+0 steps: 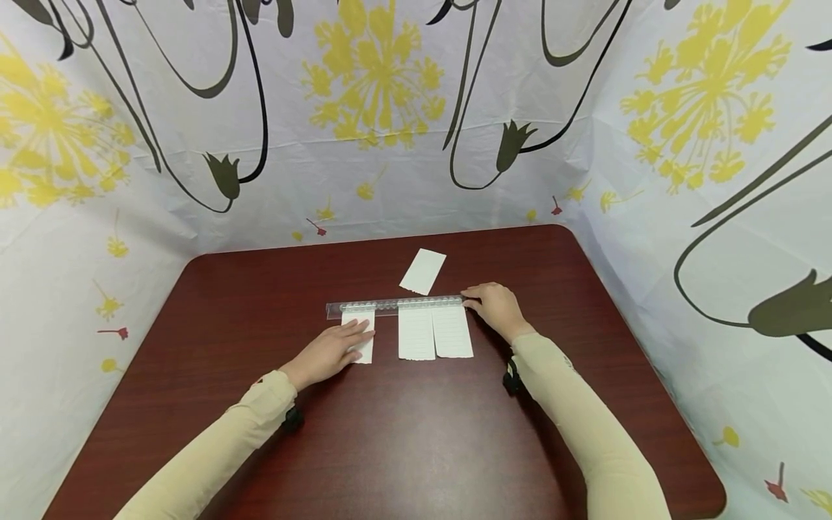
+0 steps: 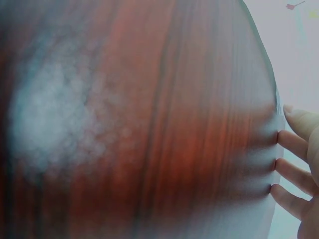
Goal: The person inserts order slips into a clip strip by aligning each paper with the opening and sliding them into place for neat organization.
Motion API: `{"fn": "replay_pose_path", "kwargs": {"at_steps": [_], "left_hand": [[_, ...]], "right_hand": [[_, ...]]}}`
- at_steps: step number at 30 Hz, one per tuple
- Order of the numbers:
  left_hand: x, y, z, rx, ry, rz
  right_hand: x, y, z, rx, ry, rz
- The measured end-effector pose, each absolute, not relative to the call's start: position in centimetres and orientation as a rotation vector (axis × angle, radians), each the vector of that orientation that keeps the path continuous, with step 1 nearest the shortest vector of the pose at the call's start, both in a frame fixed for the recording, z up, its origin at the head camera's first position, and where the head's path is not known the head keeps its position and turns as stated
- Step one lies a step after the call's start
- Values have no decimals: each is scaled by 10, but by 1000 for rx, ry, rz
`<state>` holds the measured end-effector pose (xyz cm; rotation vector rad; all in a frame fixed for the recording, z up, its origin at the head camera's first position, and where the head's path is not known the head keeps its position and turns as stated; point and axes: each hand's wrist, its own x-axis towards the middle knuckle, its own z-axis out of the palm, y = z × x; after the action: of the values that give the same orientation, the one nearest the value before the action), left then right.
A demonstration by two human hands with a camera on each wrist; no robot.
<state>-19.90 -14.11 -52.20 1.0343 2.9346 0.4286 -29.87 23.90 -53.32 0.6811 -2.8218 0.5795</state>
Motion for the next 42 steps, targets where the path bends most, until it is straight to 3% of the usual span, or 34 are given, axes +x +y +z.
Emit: {"fn": "replay_pose_path", "kwargs": {"at_steps": [42], "left_hand": [[-196, -124, -519, 917, 2904, 266]], "right_hand": [[-296, 237, -529, 664, -2853, 584]]}}
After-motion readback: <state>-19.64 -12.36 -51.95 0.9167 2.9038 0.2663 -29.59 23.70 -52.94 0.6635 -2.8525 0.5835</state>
